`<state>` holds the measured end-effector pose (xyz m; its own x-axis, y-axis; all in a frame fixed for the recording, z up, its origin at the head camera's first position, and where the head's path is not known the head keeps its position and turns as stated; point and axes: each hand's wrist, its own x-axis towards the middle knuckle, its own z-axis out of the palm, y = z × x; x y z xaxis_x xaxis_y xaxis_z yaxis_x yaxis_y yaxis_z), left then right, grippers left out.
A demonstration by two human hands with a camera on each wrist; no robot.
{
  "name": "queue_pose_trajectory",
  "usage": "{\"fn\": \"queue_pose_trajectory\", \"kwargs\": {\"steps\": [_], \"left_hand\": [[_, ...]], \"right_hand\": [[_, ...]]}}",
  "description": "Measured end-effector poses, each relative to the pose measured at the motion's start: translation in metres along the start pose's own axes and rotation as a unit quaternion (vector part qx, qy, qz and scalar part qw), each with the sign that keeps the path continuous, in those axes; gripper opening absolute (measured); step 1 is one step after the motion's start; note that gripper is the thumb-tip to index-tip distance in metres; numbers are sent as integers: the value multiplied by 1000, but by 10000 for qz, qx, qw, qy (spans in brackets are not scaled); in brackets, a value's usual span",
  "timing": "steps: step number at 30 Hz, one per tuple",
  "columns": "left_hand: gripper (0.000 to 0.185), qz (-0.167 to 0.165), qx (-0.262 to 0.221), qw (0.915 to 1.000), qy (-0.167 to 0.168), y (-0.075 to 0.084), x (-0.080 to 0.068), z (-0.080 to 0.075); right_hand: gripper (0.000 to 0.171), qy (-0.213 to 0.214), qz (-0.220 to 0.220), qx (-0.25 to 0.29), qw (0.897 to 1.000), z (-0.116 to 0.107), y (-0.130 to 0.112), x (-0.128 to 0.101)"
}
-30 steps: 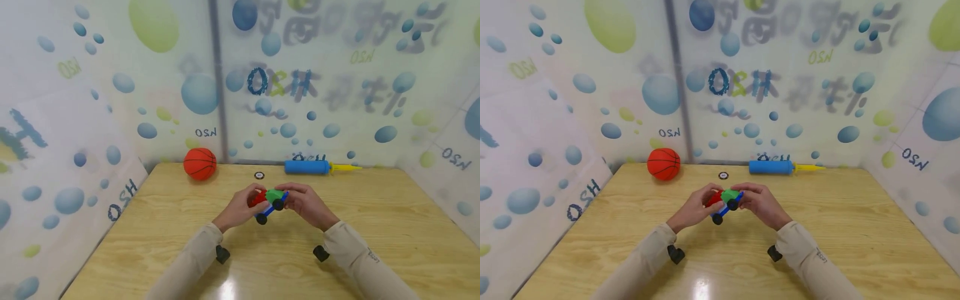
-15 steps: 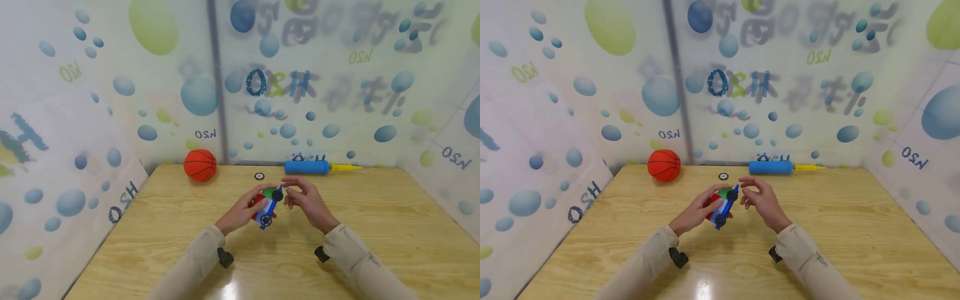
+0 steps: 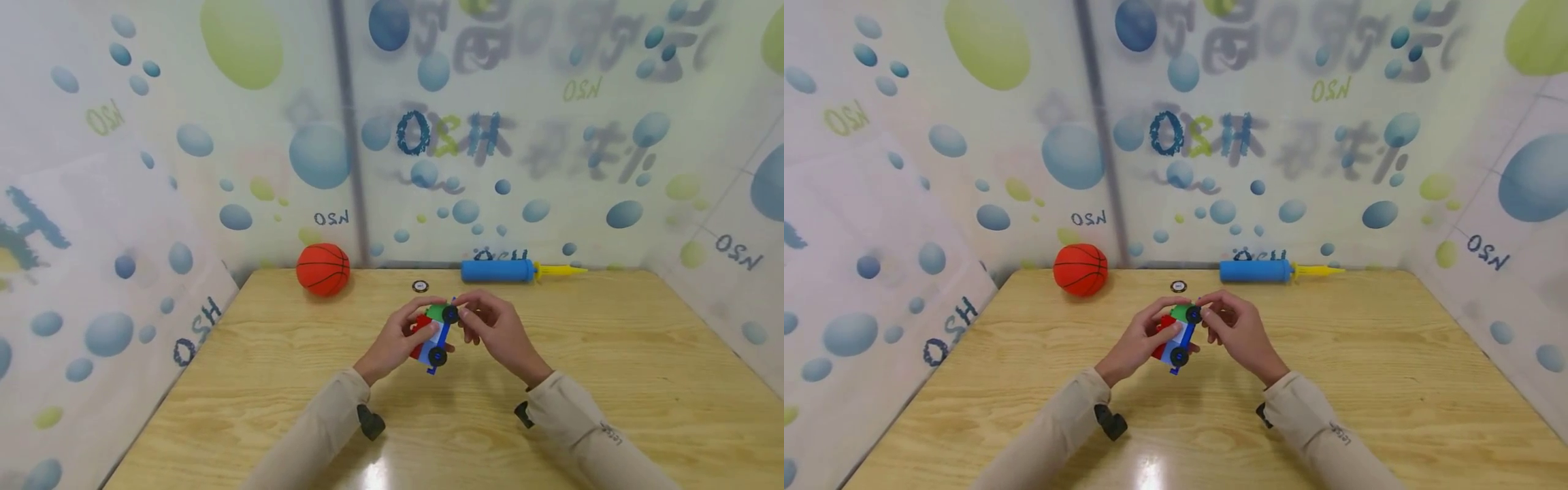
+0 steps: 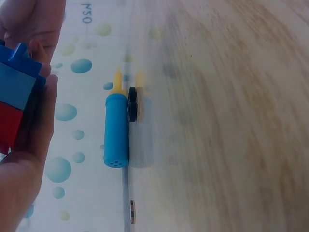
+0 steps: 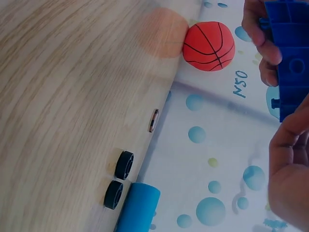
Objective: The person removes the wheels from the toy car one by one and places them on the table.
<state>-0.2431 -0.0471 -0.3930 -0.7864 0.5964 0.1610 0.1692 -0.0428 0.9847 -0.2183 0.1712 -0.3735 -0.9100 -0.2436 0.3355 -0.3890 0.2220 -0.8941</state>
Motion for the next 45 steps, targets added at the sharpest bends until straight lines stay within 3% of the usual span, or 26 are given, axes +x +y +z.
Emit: {"fn": "queue_pose_trajectory", "kwargs": {"steps": [5,9,18,26,38,42,45], "left_hand": [[41,-77,682,9970,361,2,1,3],[41,-104,974,9943,413,4,2,6],[37,-110,850,9946,592,4,4,9],[37,198,1244,9888,796,2,6,13],[34,108,1325,9868,922,-5,4,10],[36,19,1399,9852,986,-3,5,9],[36,-116,1300,9854,1093,-2,3,4]], "right_hand": [[23,-259,-14,17,9997,3,-1,3],[23,-335,64,-27,9994,6,-1,7],[26,-189,552,130,9982,9,4,12],[21,-595,787,676,9928,5,7,18],[20,-738,43,-2,9973,6,9,15],[14,-554,-743,-792,9925,7,5,11],[9,-534,-763,-1040,9902,1,3,10]]}}
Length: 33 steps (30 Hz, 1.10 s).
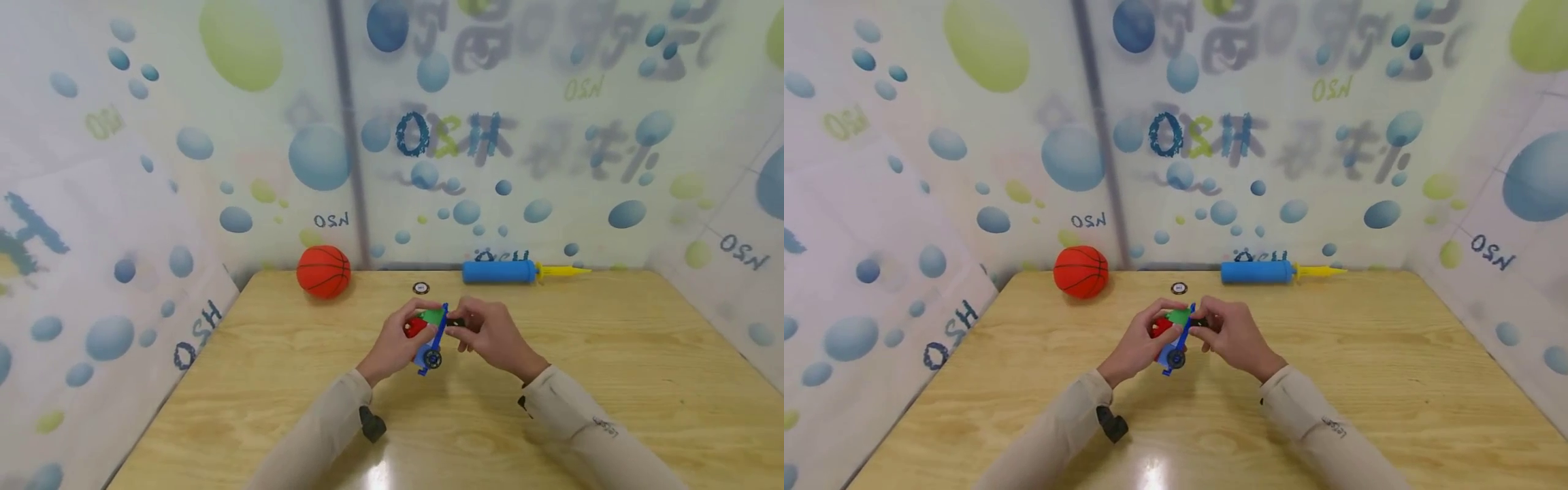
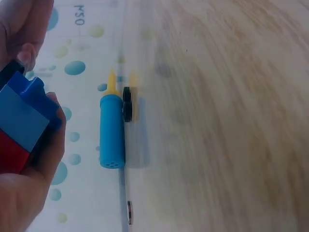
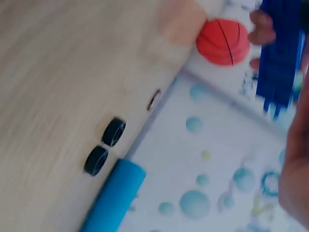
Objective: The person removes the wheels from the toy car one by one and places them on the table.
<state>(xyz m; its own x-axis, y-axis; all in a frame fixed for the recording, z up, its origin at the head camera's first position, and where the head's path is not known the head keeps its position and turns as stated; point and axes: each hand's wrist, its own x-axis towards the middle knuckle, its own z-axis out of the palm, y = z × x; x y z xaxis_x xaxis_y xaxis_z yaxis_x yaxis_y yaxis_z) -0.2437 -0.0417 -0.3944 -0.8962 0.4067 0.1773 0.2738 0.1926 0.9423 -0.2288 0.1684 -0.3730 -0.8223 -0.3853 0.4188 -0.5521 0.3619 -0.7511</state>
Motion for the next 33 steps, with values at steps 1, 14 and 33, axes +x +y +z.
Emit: {"fn": "queue_pose_trajectory", "kwargs": {"steps": [1,14,33], "left_hand": [[36,-87,-96,9999,-14,0,0,-2],[40,-299,-248,9992,-104,9,-3,-9],[42,-443,-238,9987,-65,5,-3,-7]], "right_hand": [[10,-49,180,120,9998,-4,1,0],[28,-1189,1240,-575,9834,-67,44,-12],[27,-1688,2208,-1917,9413,-83,94,7]]}}
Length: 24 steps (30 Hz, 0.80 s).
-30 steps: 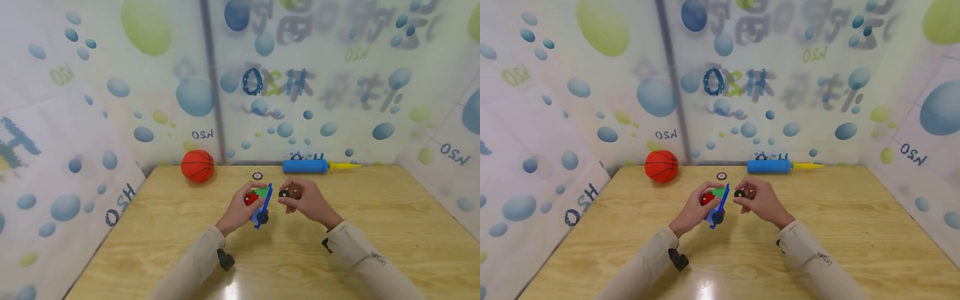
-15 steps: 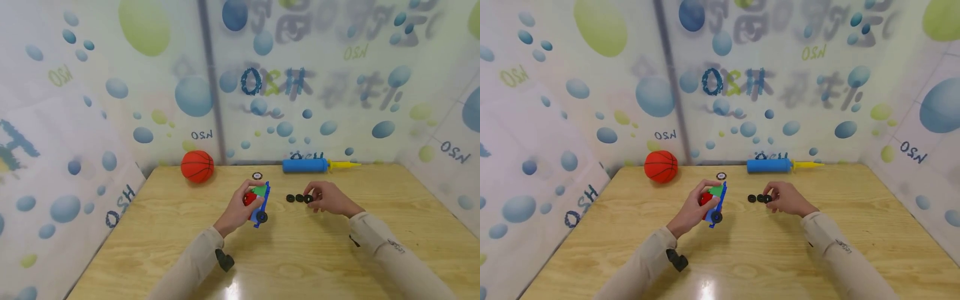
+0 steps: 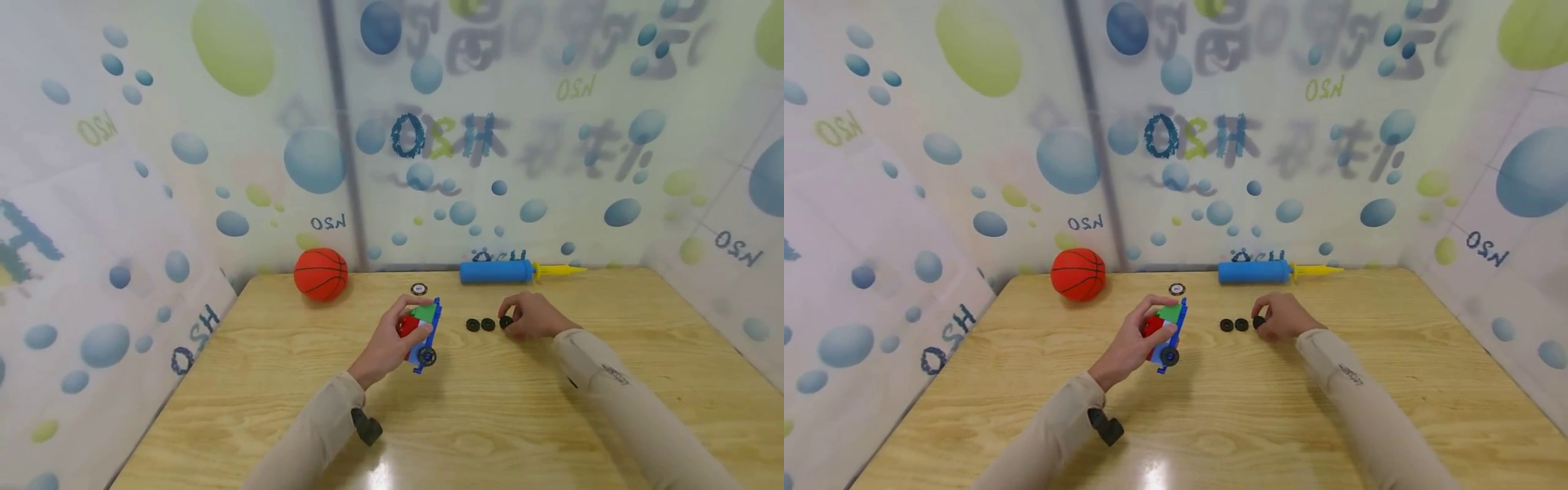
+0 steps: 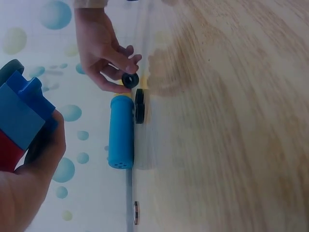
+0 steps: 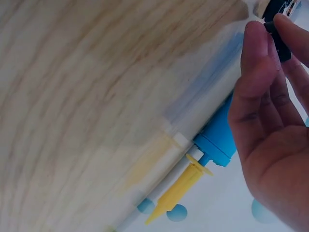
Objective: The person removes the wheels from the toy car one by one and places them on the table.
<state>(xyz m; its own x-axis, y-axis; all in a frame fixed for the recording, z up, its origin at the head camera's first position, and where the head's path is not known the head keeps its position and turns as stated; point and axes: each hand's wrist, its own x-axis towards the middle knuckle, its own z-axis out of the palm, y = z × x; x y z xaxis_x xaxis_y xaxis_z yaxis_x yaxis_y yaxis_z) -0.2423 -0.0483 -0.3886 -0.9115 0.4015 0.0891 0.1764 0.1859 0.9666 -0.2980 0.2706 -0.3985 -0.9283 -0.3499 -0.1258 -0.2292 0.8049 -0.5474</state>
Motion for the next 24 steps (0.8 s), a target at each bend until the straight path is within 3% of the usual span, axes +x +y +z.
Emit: {"fn": "queue_pose_trajectory", "kwargs": {"steps": [8,15,24], "left_hand": [[40,-88,12,10000,-12,1,1,2],[41,95,-2,10000,-16,1,2,4],[40,6,-8,10000,32,1,4,6]], "right_hand": [[28,-14,312,101,9995,3,7,6],[29,42,186,-4,9998,6,10,11],[36,51,202,-75,9998,6,6,8]]}}
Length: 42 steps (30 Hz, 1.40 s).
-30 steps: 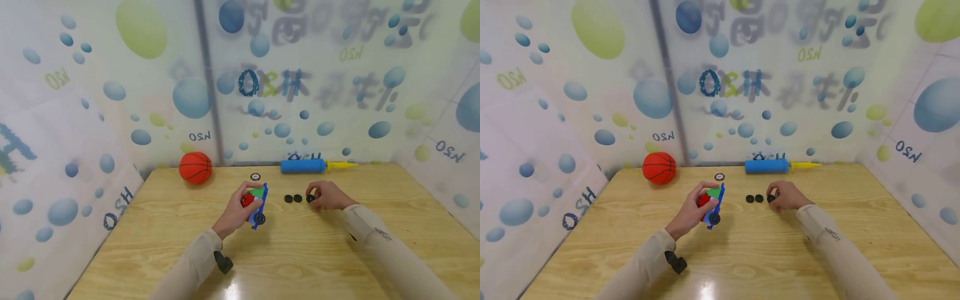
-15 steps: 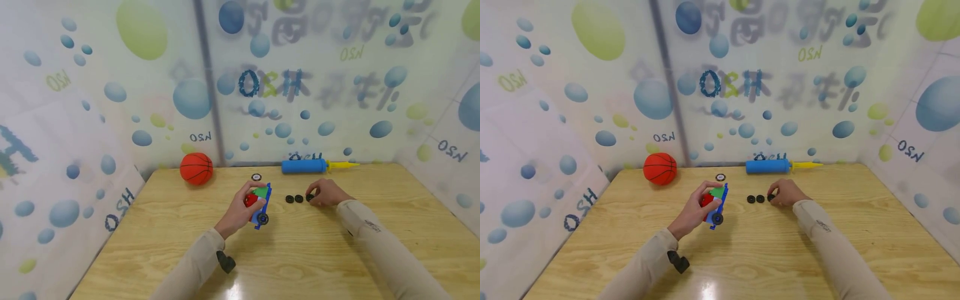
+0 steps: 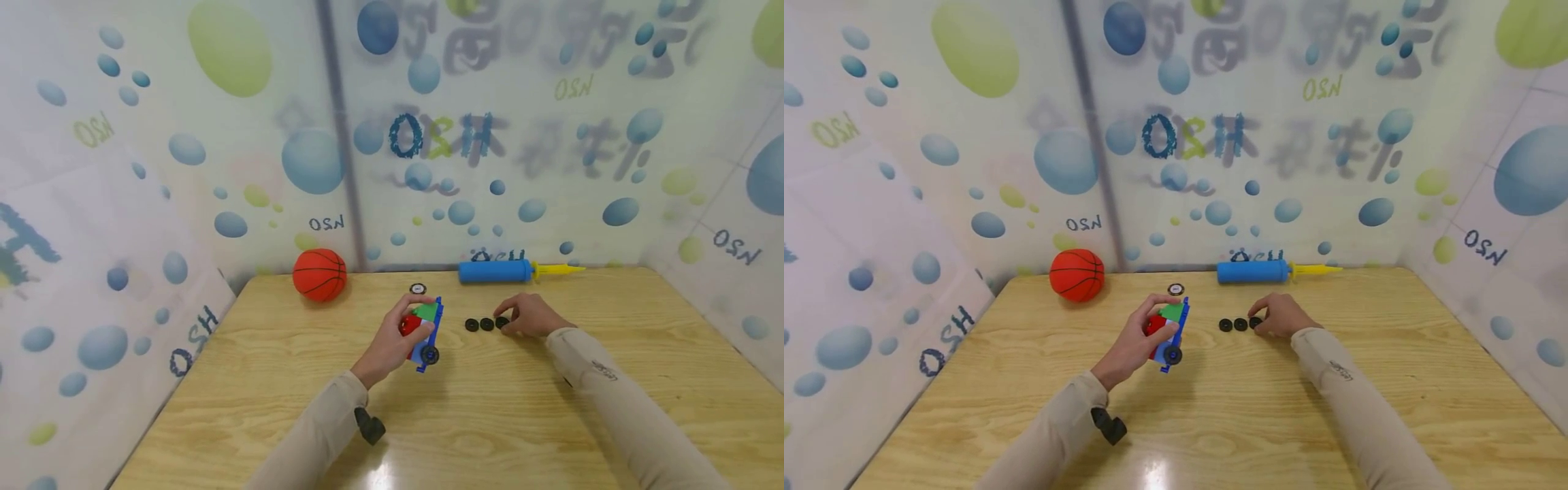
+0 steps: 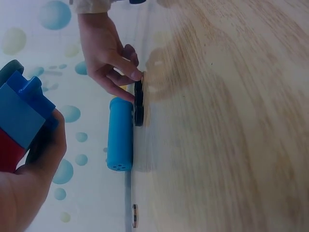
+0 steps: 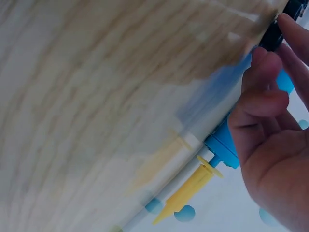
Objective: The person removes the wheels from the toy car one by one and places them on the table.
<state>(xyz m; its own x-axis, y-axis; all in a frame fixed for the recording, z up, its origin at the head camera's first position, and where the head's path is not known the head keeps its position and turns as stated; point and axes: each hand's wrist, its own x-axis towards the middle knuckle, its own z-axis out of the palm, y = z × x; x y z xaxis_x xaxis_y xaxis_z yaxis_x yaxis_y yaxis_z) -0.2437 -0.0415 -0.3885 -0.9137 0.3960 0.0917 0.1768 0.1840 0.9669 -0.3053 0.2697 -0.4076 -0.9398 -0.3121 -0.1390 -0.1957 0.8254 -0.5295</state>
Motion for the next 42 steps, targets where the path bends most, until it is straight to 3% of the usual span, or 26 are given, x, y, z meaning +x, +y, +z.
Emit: {"fn": "queue_pose_trajectory", "kwargs": {"steps": [6,11,18,24,32,42], "left_hand": [[40,-121,-165,9997,136,0,0,0],[37,-38,-177,9996,226,-1,1,-2],[33,-129,-369,9991,149,-1,1,-2],[34,-49,-509,9986,120,0,2,-2],[36,-20,-692,9973,244,1,3,-1],[34,-139,-1212,9921,307,3,4,-3]], "right_hand": [[36,168,-219,-83,9996,-5,-10,-7],[27,447,-727,204,9961,-9,-25,-15],[22,470,-1532,1079,9812,0,-60,-31],[18,397,-2070,1445,9668,10,-88,-43],[36,327,-2328,2155,9478,27,-113,-51],[32,196,-2539,2334,9385,45,-123,-46]]}}
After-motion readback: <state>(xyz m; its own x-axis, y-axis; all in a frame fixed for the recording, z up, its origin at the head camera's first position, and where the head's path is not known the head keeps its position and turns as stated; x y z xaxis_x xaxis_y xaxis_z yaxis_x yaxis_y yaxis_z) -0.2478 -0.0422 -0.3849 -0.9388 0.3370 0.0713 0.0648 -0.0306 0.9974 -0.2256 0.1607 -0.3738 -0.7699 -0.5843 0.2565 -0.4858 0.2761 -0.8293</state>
